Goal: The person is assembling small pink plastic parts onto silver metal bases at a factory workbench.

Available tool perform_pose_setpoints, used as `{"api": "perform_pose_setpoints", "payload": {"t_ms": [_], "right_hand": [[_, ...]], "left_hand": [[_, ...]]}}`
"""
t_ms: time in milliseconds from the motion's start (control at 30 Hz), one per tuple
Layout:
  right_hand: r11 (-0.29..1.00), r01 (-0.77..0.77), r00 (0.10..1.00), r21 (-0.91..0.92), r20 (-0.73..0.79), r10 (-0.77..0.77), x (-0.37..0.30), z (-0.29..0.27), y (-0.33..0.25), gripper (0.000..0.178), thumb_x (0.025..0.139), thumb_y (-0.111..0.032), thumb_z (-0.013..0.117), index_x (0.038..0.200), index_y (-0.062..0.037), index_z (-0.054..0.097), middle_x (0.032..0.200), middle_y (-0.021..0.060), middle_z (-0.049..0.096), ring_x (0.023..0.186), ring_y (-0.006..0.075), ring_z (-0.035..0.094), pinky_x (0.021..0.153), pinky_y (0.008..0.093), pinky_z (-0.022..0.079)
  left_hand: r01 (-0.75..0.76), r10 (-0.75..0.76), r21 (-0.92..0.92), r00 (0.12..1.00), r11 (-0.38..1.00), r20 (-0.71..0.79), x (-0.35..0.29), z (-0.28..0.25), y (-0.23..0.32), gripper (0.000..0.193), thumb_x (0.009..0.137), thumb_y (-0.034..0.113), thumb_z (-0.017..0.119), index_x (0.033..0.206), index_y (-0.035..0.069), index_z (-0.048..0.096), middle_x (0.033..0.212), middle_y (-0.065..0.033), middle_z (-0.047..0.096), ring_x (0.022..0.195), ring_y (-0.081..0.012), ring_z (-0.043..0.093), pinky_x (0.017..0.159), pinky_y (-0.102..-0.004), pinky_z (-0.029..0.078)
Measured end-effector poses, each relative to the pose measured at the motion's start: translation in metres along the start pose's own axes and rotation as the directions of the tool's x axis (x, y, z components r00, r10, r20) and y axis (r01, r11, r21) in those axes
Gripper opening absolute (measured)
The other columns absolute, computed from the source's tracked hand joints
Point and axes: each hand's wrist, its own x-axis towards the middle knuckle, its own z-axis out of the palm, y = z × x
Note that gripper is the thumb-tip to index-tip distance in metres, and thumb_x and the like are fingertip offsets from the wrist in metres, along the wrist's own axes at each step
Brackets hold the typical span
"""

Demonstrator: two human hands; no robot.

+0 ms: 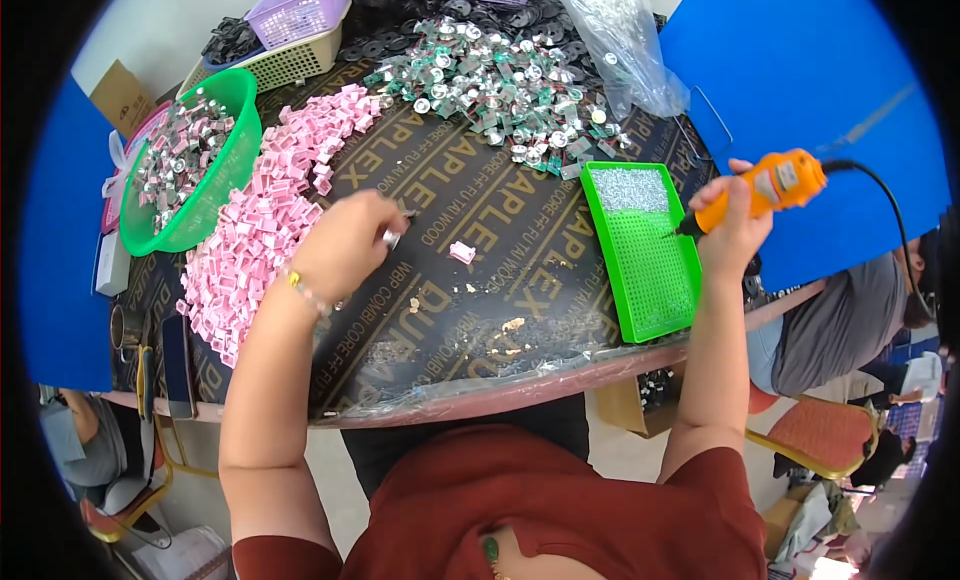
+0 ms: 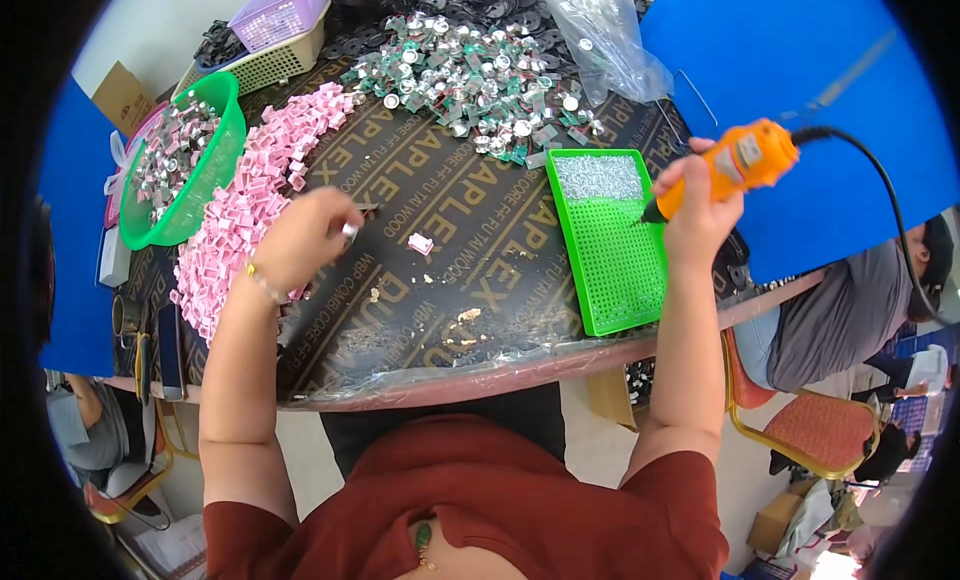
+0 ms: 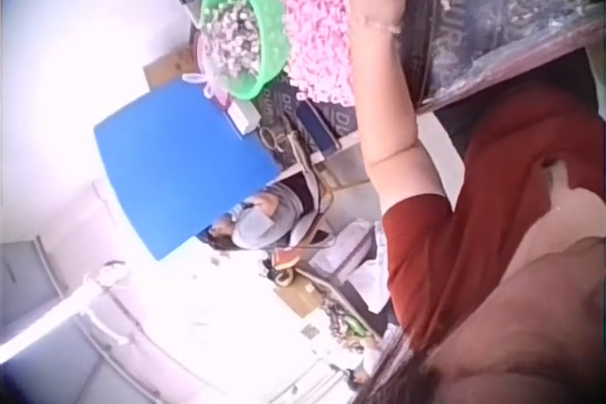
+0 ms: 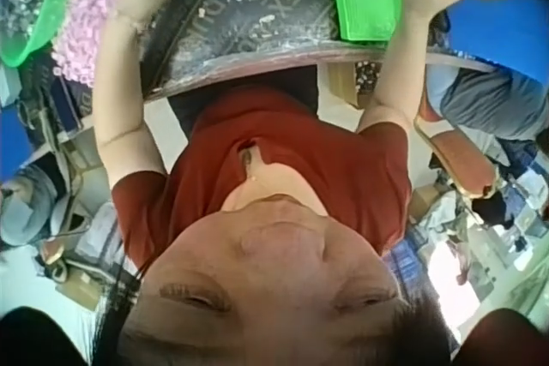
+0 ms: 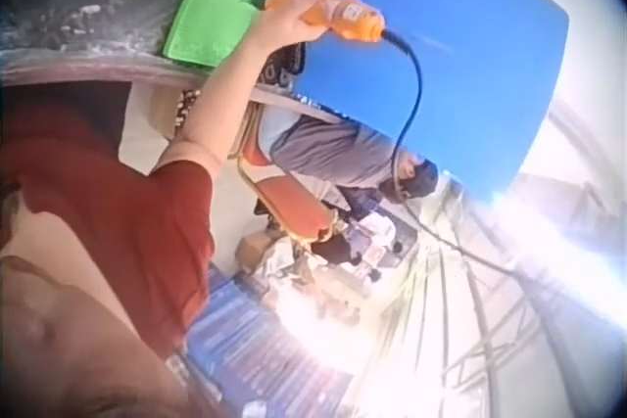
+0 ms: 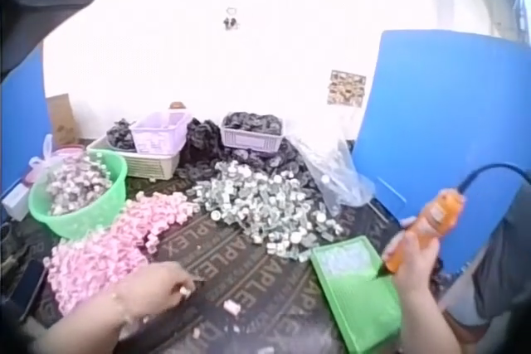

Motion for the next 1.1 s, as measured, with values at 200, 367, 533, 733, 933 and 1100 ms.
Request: {"api": "perform_pose_setpoints", "payload": {"t_ms": [200,367,533,733,933,1100], "right_hand": [[0.998,-0.045,0.998,-0.048,0.034,0.047,0.017,0.000,0.026,0.021,0.093,-0.015,0.062,0.106,-0.0010,0.053,0.071,0.0039,0.059,0.059,0.0117,0.057,0.056,0.0253,0.048],[0.993,-0.037,0.999,-0.112,0.027,0.040,0.014,-0.006,0.037,0.025,0.096,-0.020,0.059,0.110,-0.0007,0.051,0.071,0.0053,0.058,0.059,0.0125,0.056,0.057,0.0263,0.046],[0.991,-0.044,0.999,-0.125,-0.024,0.041,0.011,-0.002,0.036,0.024,0.096,-0.020,0.059,0.110,-0.0011,0.052,0.071,0.0046,0.058,0.060,0.0123,0.056,0.057,0.0262,0.047],[0.994,-0.049,0.998,-0.098,-0.032,0.047,0.012,-0.004,0.041,0.021,0.094,-0.017,0.063,0.106,-0.0022,0.053,0.071,0.0036,0.058,0.060,0.0109,0.056,0.056,0.0247,0.049],[0.999,0.025,0.997,-0.033,-0.072,-0.027,0.011,-0.004,0.024,0.028,0.096,-0.019,0.060,0.110,0.0024,0.050,0.070,0.0053,0.057,0.059,0.0122,0.055,0.056,0.0254,0.046],[0.982,0.093,0.995,0.162,0.031,-0.100,-0.008,0.027,-0.026,0.038,0.095,-0.029,0.060,0.113,0.0023,0.048,0.070,0.0083,0.055,0.058,0.0168,0.053,0.055,0.0294,0.047]], "left_hand": [[0.038,-0.062,0.123,0.979,0.992,0.196,-0.015,0.003,0.015,0.022,0.071,0.021,0.070,0.084,0.003,0.066,0.088,-0.0166,0.064,0.085,-0.0349,0.064,0.076,-0.0423,0.051],[0.268,-0.245,0.198,0.960,0.943,-0.134,-0.008,0.029,0.020,0.039,0.075,0.029,0.076,0.103,0.004,0.066,0.095,-0.0161,0.064,0.090,-0.0340,0.064,0.079,-0.0418,0.052],[0.147,-0.120,0.147,0.976,0.978,-0.183,-0.012,0.048,0.000,0.032,0.075,0.013,0.075,0.105,0.004,0.068,0.099,-0.0150,0.061,0.093,-0.0338,0.061,0.083,-0.0405,0.051],[0.100,-0.092,0.039,0.978,0.994,-0.186,-0.016,0.045,-0.006,0.033,0.073,0.010,0.076,0.104,0.003,0.069,0.097,-0.0145,0.061,0.092,-0.0335,0.061,0.083,-0.0396,0.050],[0.252,-0.209,0.121,0.935,0.960,-0.287,-0.013,0.050,0.003,0.042,0.074,0.029,0.079,0.104,0.003,0.066,0.095,-0.0185,0.062,0.089,-0.0362,0.062,0.079,-0.0416,0.051],[0.229,-0.213,0.081,0.961,0.970,-0.175,-0.013,0.048,-0.002,0.031,0.078,0.020,0.073,0.102,0.003,0.067,0.092,-0.0179,0.063,0.088,-0.0347,0.063,0.080,-0.0418,0.052]]}}
